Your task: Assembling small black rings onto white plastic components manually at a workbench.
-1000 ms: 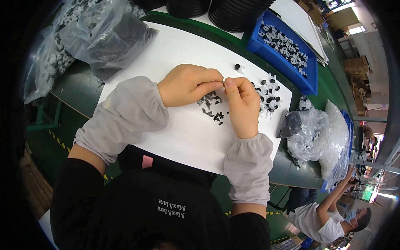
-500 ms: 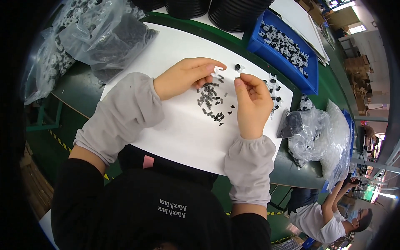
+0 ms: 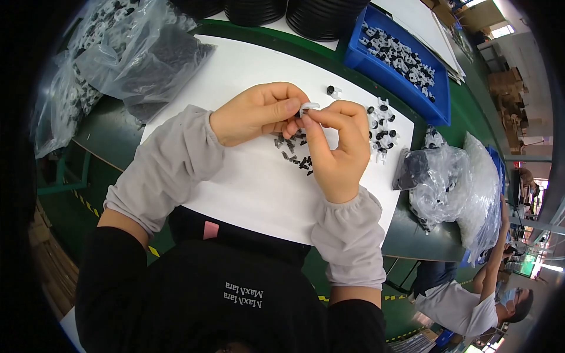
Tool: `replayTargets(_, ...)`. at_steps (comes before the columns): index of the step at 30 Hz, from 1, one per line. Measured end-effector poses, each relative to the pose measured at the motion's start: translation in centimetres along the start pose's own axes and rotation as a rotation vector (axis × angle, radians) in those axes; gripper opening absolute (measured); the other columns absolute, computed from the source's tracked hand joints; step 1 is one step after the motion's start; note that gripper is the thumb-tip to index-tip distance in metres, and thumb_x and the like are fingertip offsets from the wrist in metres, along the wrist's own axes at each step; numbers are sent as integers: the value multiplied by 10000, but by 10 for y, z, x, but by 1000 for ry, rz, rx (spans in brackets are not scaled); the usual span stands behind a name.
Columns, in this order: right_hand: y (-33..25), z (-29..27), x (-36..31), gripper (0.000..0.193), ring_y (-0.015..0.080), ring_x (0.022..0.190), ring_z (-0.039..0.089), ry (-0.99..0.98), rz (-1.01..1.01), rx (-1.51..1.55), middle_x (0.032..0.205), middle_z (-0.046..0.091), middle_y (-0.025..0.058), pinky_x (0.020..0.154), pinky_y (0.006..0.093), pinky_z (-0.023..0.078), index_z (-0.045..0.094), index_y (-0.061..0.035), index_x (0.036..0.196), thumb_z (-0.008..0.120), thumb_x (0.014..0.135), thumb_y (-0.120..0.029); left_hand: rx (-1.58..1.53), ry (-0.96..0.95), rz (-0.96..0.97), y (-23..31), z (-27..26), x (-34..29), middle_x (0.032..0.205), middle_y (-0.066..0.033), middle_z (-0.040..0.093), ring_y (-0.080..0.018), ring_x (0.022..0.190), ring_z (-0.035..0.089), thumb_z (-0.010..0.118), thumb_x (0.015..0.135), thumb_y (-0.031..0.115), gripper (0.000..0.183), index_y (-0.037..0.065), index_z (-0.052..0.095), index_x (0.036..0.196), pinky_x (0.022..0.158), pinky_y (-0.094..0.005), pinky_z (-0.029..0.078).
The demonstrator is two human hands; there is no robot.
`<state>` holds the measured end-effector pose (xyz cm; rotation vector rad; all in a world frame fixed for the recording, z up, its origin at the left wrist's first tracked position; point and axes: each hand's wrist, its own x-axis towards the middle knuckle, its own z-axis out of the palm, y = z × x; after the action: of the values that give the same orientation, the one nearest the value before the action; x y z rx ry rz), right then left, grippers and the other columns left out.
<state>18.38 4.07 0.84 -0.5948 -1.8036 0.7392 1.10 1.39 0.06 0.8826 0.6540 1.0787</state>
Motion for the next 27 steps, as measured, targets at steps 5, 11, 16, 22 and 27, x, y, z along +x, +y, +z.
replayTargets(5, -1, -2, -1, 205, 180, 805, 531, -42, -98, -122, 934, 553, 94, 707, 263, 435, 652, -5, 915, 665, 730, 81, -22, -31, 5, -2, -2, 0, 892, -23, 567, -99, 771, 540, 532, 940, 226, 238, 36, 520, 1083, 735, -242, 474)
replayTargets(11, -8, -2, 3, 324, 210, 805, 530, -145, -242, -296, 1024, 577, 139, 711, 285, 443, 657, 13, 1027, 671, 704, 40, -154, 8, 67, -3, -4, 1, 855, -17, 578, -91, 737, 538, 587, 911, 224, 219, 29, 555, 1005, 714, -234, 484)
replayTargets(16, -5, -2, 2, 367, 211, 787, 517, -174, -255, -328, 1047, 571, 142, 697, 291, 442, 645, 15, 1063, 665, 697, 25, -140, 25, 72, -2, -3, 0, 856, -7, 577, -85, 738, 525, 622, 888, 216, 229, 36, 554, 1011, 700, -218, 472)
replayTargets(22, -5, -10, 5, 356, 197, 782, 520, -252, -212, -375, 1083, 560, 139, 699, 283, 442, 645, -7, 1068, 635, 715, 37, 0, 13, 33, 1, -8, -1, 843, 8, 525, -77, 732, 478, 580, 912, 233, 206, 72, 523, 1027, 693, -226, 437)
replayTargets(27, 2, -34, 16, 258, 144, 768, 542, -82, 96, -346, 973, 612, 91, 685, 255, 438, 658, -20, 1022, 644, 764, -24, -26, 1, 95, 1, -5, 2, 790, 9, 473, -85, 706, 425, 544, 929, 274, 225, 50, 523, 937, 670, -218, 404)
